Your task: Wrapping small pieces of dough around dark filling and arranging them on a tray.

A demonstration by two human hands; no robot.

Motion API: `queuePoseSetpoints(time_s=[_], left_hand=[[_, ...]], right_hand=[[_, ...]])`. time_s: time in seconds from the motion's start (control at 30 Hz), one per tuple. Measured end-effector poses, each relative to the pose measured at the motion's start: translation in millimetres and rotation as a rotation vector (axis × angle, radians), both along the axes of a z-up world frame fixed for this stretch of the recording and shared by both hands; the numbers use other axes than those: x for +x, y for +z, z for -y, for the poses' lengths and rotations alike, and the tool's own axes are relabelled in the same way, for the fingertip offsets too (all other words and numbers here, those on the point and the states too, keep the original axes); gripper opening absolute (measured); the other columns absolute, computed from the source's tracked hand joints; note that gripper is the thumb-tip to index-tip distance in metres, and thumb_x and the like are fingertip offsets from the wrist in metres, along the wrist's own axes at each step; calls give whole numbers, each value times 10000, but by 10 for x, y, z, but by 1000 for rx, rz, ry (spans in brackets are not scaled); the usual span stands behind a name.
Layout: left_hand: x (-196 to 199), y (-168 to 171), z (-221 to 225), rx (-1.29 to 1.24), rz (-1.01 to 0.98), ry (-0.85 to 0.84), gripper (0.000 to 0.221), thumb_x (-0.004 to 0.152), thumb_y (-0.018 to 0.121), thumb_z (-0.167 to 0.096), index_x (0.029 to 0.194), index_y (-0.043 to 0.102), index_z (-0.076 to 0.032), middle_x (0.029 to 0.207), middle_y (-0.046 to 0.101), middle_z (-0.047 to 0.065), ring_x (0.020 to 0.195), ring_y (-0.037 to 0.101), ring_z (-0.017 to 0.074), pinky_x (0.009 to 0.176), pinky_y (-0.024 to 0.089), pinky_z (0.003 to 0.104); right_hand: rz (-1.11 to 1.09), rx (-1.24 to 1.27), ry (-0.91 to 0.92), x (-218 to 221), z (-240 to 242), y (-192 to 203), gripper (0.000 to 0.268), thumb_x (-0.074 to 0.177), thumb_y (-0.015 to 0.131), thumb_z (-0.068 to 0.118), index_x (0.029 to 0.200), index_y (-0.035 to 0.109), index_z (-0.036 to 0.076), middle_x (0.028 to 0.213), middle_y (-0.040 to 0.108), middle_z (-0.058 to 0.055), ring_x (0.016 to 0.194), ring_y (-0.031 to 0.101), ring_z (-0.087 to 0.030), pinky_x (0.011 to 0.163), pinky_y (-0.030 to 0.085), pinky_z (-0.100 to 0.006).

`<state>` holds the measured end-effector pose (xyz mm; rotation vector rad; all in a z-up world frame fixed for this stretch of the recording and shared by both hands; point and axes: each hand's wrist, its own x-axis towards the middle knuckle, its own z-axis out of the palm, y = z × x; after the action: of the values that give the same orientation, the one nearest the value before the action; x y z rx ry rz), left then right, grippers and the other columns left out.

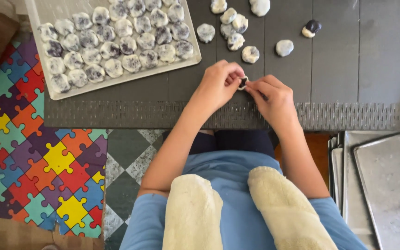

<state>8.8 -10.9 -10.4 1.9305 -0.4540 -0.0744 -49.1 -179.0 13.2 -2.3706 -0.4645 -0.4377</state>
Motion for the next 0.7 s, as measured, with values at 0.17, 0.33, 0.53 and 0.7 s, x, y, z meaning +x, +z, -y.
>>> queuePoseSetpoints(time_s=[0.17, 0.33, 0.53, 0.7], left_hand=[[-253, -1, -110, -92, -83, 105, 285, 775, 721, -82, 1034, 619, -19, 869, 568, 176, 678, 683, 288, 565, 595, 302], [-234, -29, 78, -146, -61, 102, 207, 752, 705, -5, 937, 618, -38, 816, 540, 111, 689, 684, 249, 562, 598, 269], [-109, -38, 62, -39, 67, 102, 174, 746, 687, 5, 894, 659, -82, 808, 590, 103, 688, 681, 246, 550, 596, 263], [-230, -130, -9, -139, -91, 102, 368, 740, 747, -26, 1082, 614, -13, 881, 574, 180, 681, 681, 273, 586, 604, 296]], right_hand=[[-258, 183, 41, 24, 11, 144, 373, 820, 695, -61, 1184, 620, -22, 771, 619, -156, 671, 616, -269, 573, 490, -339], [-186, 79, 66, 47, 29, 124, 182, 809, 729, -5, 977, 671, 30, 725, 596, -89, 696, 619, -277, 604, 484, -353], [-129, -1, 71, -35, 47, 24, 202, 816, 718, 3, 1002, 653, 48, 802, 593, -83, 784, 639, -283, 673, 509, -349], [-67, 26, 55, 18, 45, 153, 142, 841, 714, -29, 961, 691, 44, 836, 599, -70, 783, 649, -269, 672, 532, -334]])
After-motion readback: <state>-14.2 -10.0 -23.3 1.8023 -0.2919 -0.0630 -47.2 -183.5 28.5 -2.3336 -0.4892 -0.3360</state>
